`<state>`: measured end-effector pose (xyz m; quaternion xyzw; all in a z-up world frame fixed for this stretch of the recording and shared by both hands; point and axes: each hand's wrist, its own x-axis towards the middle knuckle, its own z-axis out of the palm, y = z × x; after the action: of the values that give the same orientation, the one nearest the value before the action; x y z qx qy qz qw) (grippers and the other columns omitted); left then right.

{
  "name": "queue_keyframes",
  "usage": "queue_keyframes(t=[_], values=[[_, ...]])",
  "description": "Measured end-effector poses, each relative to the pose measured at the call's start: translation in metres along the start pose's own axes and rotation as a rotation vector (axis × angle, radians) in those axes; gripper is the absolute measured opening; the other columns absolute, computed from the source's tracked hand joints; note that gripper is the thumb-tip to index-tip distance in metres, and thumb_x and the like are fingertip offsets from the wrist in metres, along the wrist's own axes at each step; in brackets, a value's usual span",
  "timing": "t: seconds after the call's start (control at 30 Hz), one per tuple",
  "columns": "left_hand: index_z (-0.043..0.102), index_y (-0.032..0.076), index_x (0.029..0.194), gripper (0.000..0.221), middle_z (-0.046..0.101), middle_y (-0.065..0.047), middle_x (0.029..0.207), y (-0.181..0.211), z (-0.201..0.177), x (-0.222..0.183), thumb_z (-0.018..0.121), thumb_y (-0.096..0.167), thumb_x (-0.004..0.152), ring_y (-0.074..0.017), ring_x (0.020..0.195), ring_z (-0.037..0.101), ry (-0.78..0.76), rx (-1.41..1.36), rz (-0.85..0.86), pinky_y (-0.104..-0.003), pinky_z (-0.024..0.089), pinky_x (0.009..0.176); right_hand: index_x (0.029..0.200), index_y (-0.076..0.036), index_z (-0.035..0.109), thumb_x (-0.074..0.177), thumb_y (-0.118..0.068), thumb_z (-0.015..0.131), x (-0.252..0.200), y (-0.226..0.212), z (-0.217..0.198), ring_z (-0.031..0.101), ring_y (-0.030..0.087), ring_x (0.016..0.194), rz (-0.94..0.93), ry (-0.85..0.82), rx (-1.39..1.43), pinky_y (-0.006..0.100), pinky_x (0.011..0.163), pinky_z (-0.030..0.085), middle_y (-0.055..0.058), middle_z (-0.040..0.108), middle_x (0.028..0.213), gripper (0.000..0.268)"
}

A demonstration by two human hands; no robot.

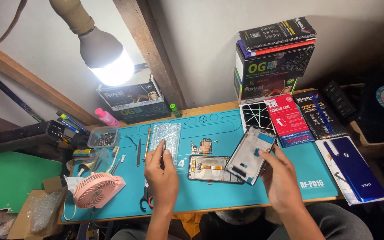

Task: The person is disassembling or reassembling a mobile phone, focusing on the internal components like the frame and motherboard.

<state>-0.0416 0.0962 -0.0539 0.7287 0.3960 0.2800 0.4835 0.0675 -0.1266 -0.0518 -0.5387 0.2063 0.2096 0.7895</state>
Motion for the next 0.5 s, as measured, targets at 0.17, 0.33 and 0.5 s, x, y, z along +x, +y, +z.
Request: queue_keyframes(t=[0.17, 0.33, 0.5], values=[[0.079, 0.001, 0.122, 0.023, 0.08, -0.012, 0.112, -0.031, 0.001, 0.0, 0.072, 0.006, 0.101, -0.0251, 0.097, 0.078, 0.224, 0.117, 0.475, -0.035, 0.066, 0.072, 0.14, -0.016, 0.066, 0.105, -0.007, 0.062, 0.008, 0.005, -0.012, 0.051, 0.008, 0.079, -0.121, 0.002, 0.145, 0.025, 0.075, 0.052, -0.003, 0.065, 0.107, 0.036], [0.077, -0.002, 0.122, 0.022, 0.077, -0.013, 0.11, -0.038, 0.006, -0.003, 0.067, 0.001, 0.103, -0.0249, 0.098, 0.076, 0.274, 0.072, 0.546, -0.033, 0.066, 0.08, 0.162, -0.018, 0.047, 0.103, -0.011, 0.061, 0.006, -0.003, -0.011, 0.07, 0.013, 0.104, -0.255, 0.02, 0.149, 0.024, 0.083, 0.057, 0.0, 0.071, 0.129, 0.061], [0.076, 0.0, 0.123, 0.025, 0.072, -0.012, 0.111, -0.045, 0.006, -0.001, 0.069, -0.002, 0.1, -0.0235, 0.097, 0.072, 0.274, 0.118, 0.56, -0.03, 0.063, 0.07, 0.165, -0.013, 0.039, 0.102, -0.012, 0.067, 0.002, -0.024, -0.003, 0.055, 0.008, 0.081, -0.24, -0.023, 0.093, 0.023, 0.075, 0.055, -0.003, 0.061, 0.105, 0.069]])
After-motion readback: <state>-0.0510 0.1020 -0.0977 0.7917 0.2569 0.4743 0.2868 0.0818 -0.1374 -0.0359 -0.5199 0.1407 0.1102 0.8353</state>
